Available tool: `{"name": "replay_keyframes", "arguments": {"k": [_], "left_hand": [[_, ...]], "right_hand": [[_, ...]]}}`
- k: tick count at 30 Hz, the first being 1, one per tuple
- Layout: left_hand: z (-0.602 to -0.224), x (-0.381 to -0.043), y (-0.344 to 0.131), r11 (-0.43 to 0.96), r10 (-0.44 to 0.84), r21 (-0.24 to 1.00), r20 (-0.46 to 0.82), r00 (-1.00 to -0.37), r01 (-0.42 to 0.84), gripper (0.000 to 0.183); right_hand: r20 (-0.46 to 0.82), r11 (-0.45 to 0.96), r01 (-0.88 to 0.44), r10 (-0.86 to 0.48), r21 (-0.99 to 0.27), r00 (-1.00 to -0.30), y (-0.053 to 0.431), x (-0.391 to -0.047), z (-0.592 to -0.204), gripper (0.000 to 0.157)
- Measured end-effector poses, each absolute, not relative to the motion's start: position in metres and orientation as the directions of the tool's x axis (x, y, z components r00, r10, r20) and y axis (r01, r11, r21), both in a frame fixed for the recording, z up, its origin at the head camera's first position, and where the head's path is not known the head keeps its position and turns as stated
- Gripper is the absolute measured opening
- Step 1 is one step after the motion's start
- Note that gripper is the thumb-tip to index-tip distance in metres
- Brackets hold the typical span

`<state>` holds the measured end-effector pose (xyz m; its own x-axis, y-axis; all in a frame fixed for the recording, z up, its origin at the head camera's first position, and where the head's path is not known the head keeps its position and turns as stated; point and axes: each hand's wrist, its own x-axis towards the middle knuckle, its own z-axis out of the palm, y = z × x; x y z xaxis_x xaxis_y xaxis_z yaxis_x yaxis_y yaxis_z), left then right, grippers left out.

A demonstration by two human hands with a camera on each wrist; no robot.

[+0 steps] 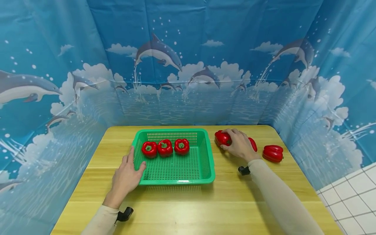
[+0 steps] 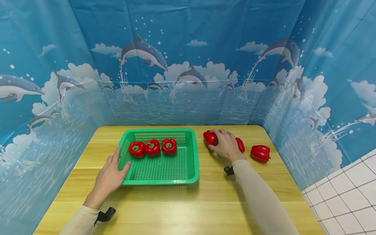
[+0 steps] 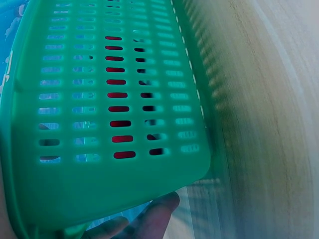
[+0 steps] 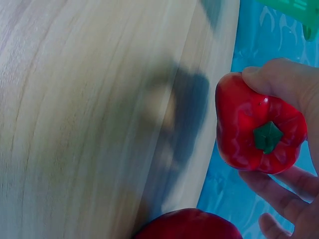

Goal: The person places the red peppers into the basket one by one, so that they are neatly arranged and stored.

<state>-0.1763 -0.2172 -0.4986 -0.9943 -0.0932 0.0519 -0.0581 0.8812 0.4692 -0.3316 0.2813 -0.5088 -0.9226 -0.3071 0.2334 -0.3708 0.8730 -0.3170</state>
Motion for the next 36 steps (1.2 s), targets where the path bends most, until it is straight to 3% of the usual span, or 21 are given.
{"name": "replay_keyframes", "arguments": {"k": [36], "left_hand": [[-0.5,-0.177,-0.217,0.882,-0.088,0.469,0.047,-0.995,-0.056,0.094]], "right_hand": [[0.332,0.858,-0.417,-0.316,-0.3,-0.889,0.273,-0.311,-0.481,0.07]]}}
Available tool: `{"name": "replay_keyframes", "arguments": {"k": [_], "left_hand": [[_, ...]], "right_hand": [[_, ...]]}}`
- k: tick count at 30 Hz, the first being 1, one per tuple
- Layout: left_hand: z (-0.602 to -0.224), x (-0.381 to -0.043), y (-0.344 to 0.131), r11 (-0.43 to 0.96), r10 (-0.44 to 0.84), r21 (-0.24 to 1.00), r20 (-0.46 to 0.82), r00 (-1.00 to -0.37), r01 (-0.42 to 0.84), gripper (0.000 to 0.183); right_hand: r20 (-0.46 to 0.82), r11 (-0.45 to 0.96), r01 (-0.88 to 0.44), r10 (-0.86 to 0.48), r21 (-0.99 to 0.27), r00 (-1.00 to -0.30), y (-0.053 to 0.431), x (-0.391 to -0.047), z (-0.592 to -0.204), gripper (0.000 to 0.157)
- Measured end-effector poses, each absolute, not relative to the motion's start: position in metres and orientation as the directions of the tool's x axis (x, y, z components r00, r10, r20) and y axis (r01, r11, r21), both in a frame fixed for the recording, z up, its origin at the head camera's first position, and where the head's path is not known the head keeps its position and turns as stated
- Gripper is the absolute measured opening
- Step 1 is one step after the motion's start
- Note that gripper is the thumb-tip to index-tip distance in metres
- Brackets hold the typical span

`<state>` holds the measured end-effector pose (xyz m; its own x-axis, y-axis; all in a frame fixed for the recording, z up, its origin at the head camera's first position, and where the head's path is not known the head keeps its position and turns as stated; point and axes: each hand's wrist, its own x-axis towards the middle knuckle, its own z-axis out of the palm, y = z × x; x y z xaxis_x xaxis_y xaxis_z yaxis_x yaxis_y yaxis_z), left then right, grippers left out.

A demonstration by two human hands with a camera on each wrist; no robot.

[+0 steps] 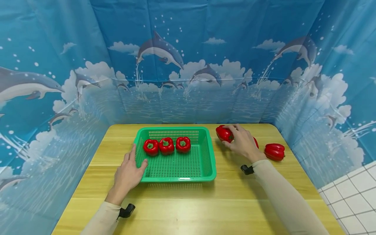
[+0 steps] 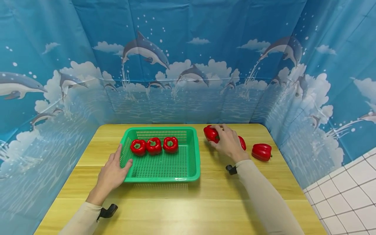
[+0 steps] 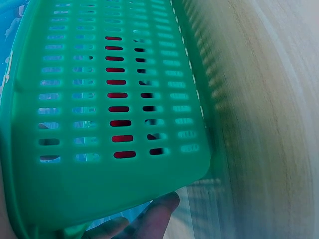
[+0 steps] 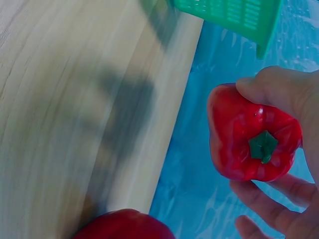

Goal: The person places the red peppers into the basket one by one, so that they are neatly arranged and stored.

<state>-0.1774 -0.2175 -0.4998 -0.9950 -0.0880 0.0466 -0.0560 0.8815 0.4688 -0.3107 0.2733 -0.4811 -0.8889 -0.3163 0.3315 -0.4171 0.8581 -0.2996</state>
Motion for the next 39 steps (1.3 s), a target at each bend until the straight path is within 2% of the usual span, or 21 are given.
{"name": "replay_keyframes", "arguments": {"k": [24,31,39], "left_hand": [[-0.498,-0.178,-0.217,0.881,-0.093,0.47,0.055,-0.994,-0.057,0.094],[-0.499,-0.178,-0.217,0.881,-0.095,0.471,0.059,-0.994,-0.056,0.094],[-0.5,-0.178,-0.218,0.881,-0.093,0.47,0.071,-0.993,-0.048,0.094]], "right_hand": [[0.404,0.837,-0.493,-0.376,-0.239,-0.834,0.244,-0.292,-0.444,0.073],[0.454,0.815,-0.544,-0.414,-0.202,-0.789,0.229,-0.287,-0.434,0.074],[0.447,0.795,-0.57,-0.442,-0.206,-0.778,0.21,-0.279,-0.428,0.072]]}}
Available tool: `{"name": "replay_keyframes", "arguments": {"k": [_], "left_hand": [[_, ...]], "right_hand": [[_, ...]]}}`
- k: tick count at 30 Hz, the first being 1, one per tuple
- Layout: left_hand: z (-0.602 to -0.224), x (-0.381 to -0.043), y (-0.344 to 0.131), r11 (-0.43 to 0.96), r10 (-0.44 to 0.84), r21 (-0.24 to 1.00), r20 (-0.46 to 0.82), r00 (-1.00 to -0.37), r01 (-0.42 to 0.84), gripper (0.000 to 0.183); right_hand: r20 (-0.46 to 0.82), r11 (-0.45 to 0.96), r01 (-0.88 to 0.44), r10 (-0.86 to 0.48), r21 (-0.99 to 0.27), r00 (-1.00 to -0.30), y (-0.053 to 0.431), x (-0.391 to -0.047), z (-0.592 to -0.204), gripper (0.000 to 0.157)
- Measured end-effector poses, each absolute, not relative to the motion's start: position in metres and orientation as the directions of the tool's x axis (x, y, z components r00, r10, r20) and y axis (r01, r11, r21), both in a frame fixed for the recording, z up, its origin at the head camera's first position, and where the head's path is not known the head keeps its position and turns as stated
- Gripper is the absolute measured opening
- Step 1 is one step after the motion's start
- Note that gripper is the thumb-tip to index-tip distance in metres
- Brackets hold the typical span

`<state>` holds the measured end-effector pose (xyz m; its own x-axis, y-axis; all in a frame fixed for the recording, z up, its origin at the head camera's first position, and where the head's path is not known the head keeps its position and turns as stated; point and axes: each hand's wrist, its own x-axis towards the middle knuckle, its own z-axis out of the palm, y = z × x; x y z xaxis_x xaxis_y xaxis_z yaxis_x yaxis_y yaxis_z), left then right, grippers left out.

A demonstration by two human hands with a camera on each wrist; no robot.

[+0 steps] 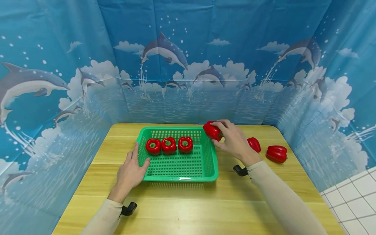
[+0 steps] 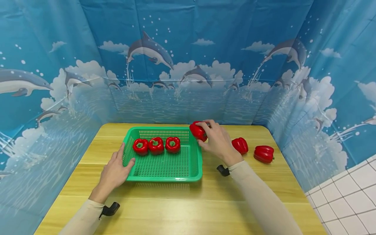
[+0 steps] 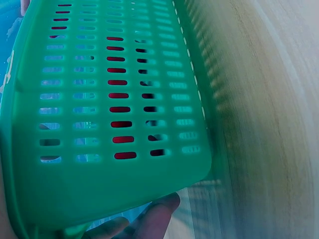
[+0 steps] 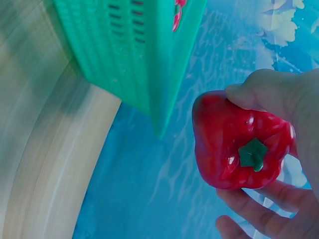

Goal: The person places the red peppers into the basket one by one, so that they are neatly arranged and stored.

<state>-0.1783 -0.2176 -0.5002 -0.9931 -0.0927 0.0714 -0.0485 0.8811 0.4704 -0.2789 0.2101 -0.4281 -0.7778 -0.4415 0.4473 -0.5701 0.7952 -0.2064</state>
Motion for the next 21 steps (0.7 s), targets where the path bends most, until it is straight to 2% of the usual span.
{"name": "replay_keyframes", "arguments": {"k": [21], "left_hand": [[-0.502,-0.178,-0.218,0.876,-0.093,0.479,0.068,-0.993,-0.049,0.094]], "right_hand": [[0.411,0.739,-0.651,-0.546,-0.175,-0.73,0.162,-0.266,-0.422,0.077]]}}
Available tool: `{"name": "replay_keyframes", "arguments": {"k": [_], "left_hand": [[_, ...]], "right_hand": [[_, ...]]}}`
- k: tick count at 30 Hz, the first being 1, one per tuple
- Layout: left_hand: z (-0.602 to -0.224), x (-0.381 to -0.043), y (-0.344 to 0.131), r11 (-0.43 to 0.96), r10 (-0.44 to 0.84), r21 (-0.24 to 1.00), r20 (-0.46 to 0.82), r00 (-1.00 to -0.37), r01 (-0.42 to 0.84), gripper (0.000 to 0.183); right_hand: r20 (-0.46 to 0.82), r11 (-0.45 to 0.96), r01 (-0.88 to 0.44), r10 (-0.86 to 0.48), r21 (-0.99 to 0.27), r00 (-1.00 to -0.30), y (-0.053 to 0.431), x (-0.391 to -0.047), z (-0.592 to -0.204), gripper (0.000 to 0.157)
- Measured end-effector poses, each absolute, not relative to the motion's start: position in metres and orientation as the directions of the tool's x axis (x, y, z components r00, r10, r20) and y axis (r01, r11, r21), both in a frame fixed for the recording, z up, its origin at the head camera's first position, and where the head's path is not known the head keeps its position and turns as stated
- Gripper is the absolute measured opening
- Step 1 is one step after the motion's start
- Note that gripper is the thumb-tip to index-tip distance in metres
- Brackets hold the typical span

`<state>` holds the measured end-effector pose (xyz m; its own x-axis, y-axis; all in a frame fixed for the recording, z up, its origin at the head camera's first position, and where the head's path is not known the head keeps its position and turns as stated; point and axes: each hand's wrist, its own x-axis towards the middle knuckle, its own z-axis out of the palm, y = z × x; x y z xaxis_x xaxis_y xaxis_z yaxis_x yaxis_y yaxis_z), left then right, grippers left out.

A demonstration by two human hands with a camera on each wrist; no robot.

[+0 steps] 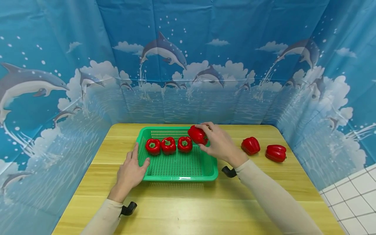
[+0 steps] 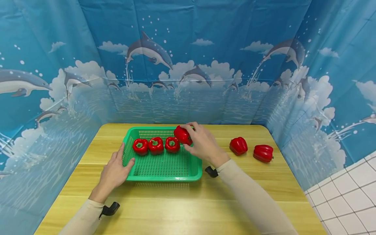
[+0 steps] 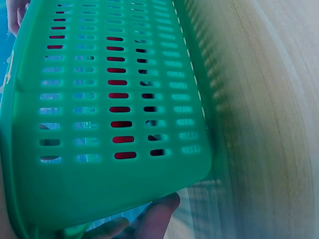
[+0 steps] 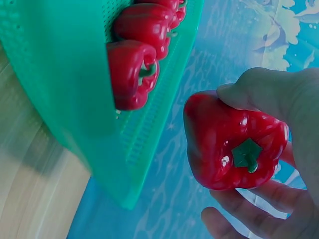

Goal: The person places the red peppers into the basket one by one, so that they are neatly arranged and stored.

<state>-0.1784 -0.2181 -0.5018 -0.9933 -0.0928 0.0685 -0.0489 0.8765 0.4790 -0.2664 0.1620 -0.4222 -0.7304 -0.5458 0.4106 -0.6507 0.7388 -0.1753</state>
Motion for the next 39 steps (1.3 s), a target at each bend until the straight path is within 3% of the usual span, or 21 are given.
{"name": "replay_keyframes", "arguments": {"k": [13,22,34,39], "left_hand": [[-0.502,-0.179,-0.217,0.863,-0.101,0.502,0.064,-0.993,-0.055,0.094],[-0.5,-0.18,-0.216,0.826,-0.148,0.555,0.039,-0.988,-0.102,0.096],[-0.499,-0.179,-0.219,0.814,-0.143,0.573,0.037,-0.989,-0.096,0.092],[-0.498,-0.178,-0.22,0.812,-0.124,0.578,0.026,-0.992,-0.087,0.093]], "right_hand": [[0.348,0.662,-0.686,-0.593,-0.302,-0.726,0.135,-0.262,-0.424,0.074],[0.332,0.648,-0.716,-0.636,-0.259,-0.696,0.118,-0.262,-0.425,0.072],[0.263,0.62,-0.709,-0.661,-0.336,-0.703,0.095,-0.262,-0.427,0.087],[0.252,0.598,-0.723,-0.683,-0.345,-0.685,0.085,-0.263,-0.428,0.084]]}}
